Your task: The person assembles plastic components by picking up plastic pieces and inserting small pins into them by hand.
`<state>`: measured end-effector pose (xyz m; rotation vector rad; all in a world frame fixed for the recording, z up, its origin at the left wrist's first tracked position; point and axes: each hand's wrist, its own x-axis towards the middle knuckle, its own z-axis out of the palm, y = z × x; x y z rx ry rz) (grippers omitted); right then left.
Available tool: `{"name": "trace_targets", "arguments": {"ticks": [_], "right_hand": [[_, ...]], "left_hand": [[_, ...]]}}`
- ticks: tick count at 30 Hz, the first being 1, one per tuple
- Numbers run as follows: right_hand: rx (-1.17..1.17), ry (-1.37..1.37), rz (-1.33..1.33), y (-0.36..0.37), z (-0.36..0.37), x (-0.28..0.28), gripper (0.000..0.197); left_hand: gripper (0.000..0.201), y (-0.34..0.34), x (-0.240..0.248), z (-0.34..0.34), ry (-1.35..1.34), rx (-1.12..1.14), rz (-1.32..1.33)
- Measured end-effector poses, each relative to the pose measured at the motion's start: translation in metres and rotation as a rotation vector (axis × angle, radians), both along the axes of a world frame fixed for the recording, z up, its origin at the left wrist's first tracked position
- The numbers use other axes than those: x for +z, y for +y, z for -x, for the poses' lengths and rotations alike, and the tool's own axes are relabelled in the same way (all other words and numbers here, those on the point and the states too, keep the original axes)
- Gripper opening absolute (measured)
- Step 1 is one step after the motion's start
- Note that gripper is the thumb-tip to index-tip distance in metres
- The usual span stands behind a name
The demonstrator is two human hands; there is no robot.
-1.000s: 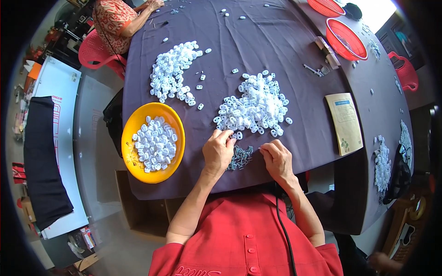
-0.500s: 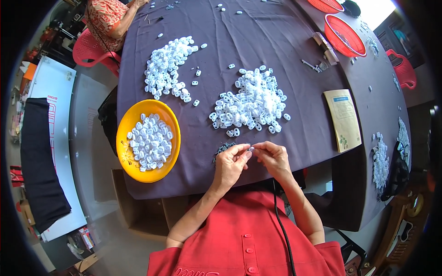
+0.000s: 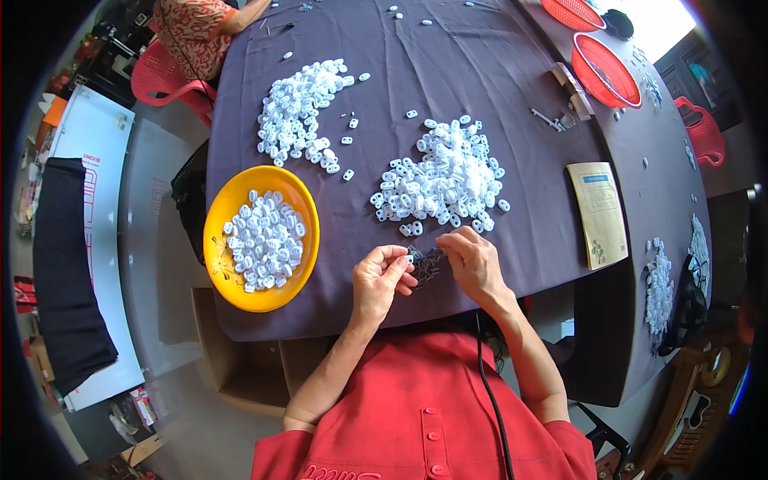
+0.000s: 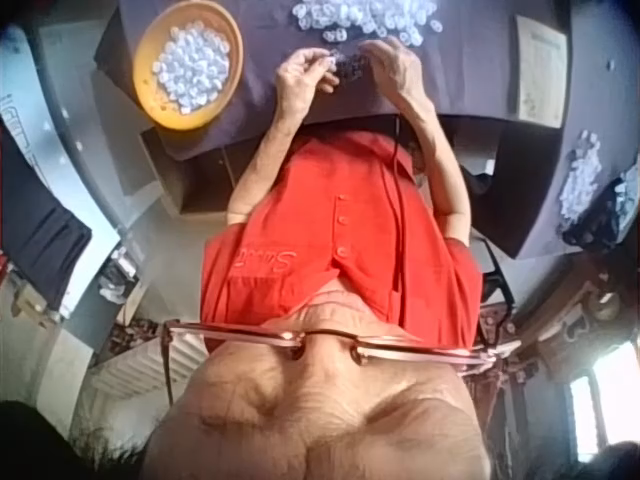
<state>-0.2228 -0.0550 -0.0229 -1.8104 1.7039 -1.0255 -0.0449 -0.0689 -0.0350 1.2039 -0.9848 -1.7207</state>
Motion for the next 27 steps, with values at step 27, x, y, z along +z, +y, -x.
{"name": "trace_targets", "arguments": {"ticks": [27], "right_hand": [[0.202,0.22,0.012,0.007,0.004,-0.001,0.008]], "left_hand": [[0.007,0.003,0.004,0.0,0.109,0.069,-0.1]]}}
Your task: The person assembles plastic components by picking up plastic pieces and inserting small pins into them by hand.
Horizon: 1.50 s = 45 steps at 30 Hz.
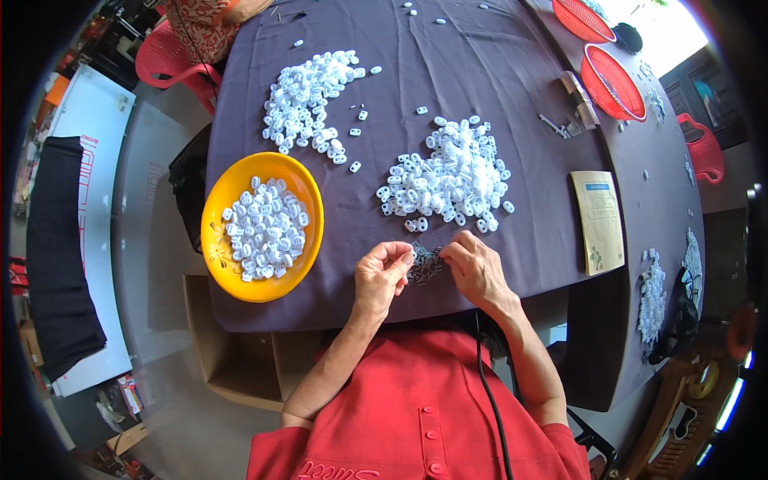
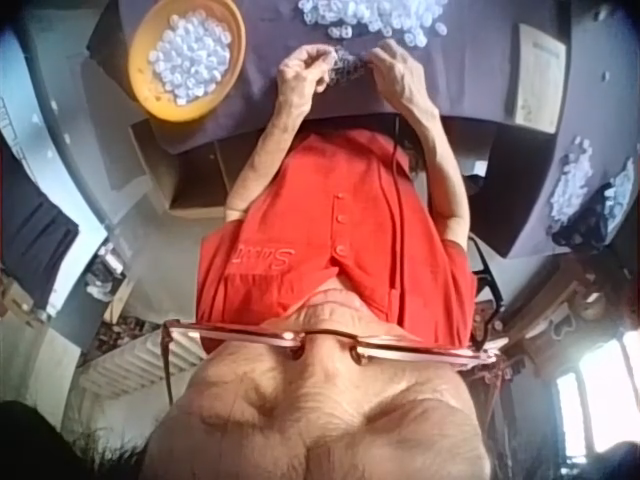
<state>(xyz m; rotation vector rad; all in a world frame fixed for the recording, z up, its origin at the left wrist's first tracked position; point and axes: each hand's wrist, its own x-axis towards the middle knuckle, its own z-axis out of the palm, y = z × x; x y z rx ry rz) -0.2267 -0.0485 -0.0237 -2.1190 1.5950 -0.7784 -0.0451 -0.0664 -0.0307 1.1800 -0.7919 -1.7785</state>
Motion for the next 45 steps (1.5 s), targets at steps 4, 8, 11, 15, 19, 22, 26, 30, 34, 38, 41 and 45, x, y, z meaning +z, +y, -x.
{"name": "trace_targets", "arguments": {"ticks": [4,8,11,15,19,22,26,30,34,38,41,45], "right_hand": [[-0.066,0.025,-0.011,0.001,0.0,-0.001,0.009],[-0.063,0.013,-0.017,0.001,0.004,0.002,0.009],[0.014,-0.042,0.035,0.0,0.004,0.0,0.01],[-0.034,0.006,0.074,0.0,-0.003,-0.003,0.011],[-0.045,0.024,0.074,-0.002,-0.007,0.0,0.011],[-0.009,0.048,0.053,-0.002,-0.002,-0.004,0.011],[-0.008,0.017,0.079,0.001,0.0,-0.003,0.01],[0.012,0.059,0.069,-0.001,-0.001,-0.002,0.01],[-0.014,0.068,0.022,-0.002,-0.003,-0.006,0.004],[-0.022,0.125,0.035,-0.001,-0.002,-0.012,0.004],[-0.034,0.145,0.034,0.0,0.002,-0.014,0.008],[-0.053,0.091,0.006,-0.001,0.003,-0.009,0.01]], "left_hand": [[0.01,-0.003,0.003,0.003,0.034,0.048,-0.003],[0.014,0.0,-0.006,-0.003,0.028,-0.04,-0.02],[0.012,0.001,-0.002,0.0,0.054,-0.034,-0.055],[0.009,0.002,0.001,0.003,0.068,-0.039,-0.062],[0.01,0.002,0.0,0.003,0.004,-0.065,-0.053],[0.01,0.003,0.001,0.003,-0.014,-0.056,-0.045],[0.01,0.004,-0.002,0.002,0.035,-0.026,-0.014],[0.012,0.005,-0.003,0.005,0.063,-0.015,-0.006],[0.016,0.005,0.003,0.007,0.072,0.002,-0.006],[0.017,0.006,-0.004,0.003,0.071,-0.025,-0.018],[0.016,0.007,-0.006,0.002,0.088,-0.032,-0.021],[0.014,0.007,-0.005,0.003,0.086,-0.046,-0.032]]}}
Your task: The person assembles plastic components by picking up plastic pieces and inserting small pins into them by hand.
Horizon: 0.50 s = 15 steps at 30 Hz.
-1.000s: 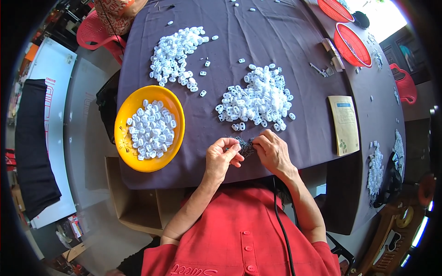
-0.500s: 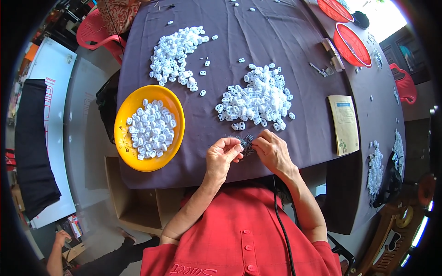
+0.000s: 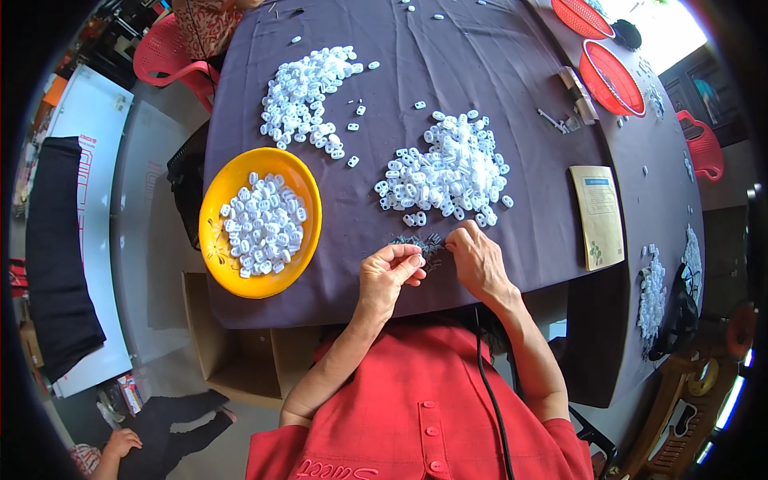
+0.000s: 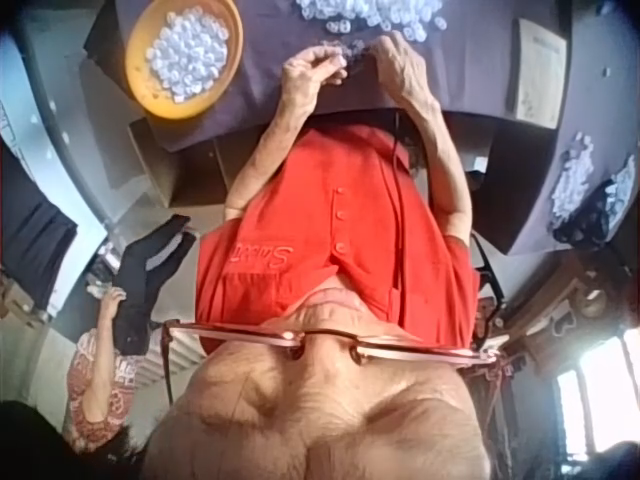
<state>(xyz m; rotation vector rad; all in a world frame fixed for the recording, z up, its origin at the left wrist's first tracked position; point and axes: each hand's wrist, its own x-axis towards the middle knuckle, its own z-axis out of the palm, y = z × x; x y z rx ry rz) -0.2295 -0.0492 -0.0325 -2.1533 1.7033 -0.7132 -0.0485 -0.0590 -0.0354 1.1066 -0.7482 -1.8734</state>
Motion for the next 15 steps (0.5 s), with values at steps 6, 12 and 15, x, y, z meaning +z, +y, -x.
{"name": "trace_targets", "arguments": {"ticks": [6,12,15], "right_hand": [[0.056,-0.062,0.059,-0.014,-0.005,0.004,0.015],[0.109,0.01,0.037,-0.022,-0.01,0.005,0.016],[0.115,0.049,-0.002,-0.019,-0.009,0.007,0.013]], "left_hand": [[0.013,0.0,-0.001,0.0,-0.022,-0.004,0.013],[0.013,0.001,-0.001,-0.002,-0.024,0.007,0.026],[0.012,0.0,-0.001,-0.002,0.0,0.032,0.01]]}}
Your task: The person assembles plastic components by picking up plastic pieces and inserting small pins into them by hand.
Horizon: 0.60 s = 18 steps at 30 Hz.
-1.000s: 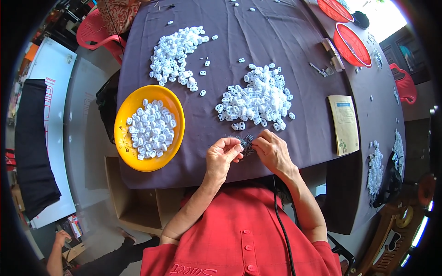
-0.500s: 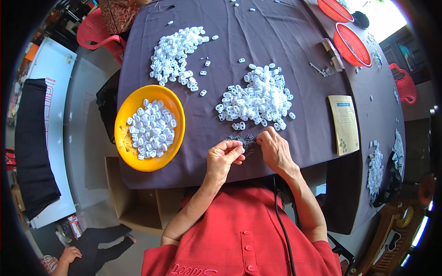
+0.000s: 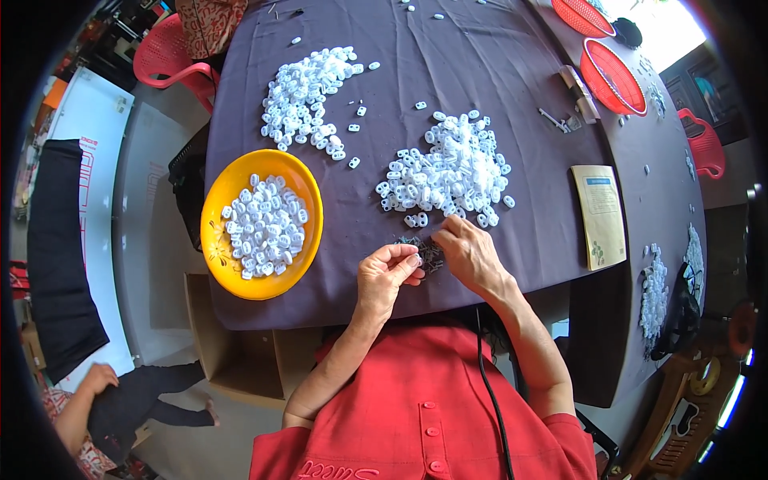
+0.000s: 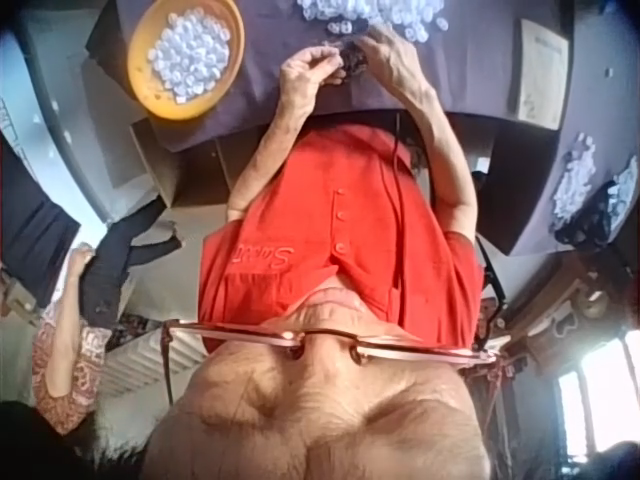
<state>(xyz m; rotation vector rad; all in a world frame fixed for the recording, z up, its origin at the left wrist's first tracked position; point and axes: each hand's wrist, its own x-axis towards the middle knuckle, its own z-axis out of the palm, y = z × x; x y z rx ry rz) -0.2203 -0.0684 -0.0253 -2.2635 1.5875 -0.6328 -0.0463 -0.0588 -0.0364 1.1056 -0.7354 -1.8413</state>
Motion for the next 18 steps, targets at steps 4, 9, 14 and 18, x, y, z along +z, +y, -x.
{"name": "trace_targets", "arguments": {"ticks": [4,9,14,18], "right_hand": [[-0.031,-0.033,-0.03,-0.0001,0.0016,0.002,0.006],[-0.054,-0.137,-0.033,-0.0026,0.0016,0.0062,0.008],[-0.109,-0.176,-0.008,0.0006,0.0046,0.0018,0.009],[-0.177,-0.267,0.004,0.0005,0.0077,-0.0023,0.007]], "left_hand": [[0.012,-0.0006,0.0003,0.0016,-0.003,0.004,0.002],[0.015,-0.0013,0.0022,0.0024,-0.039,0.015,0.005],[0.015,-0.0024,0.0035,0.0028,-0.028,0.014,0.009],[0.014,-0.0034,0.0048,0.0005,-0.038,0.04,-0.008]]}}
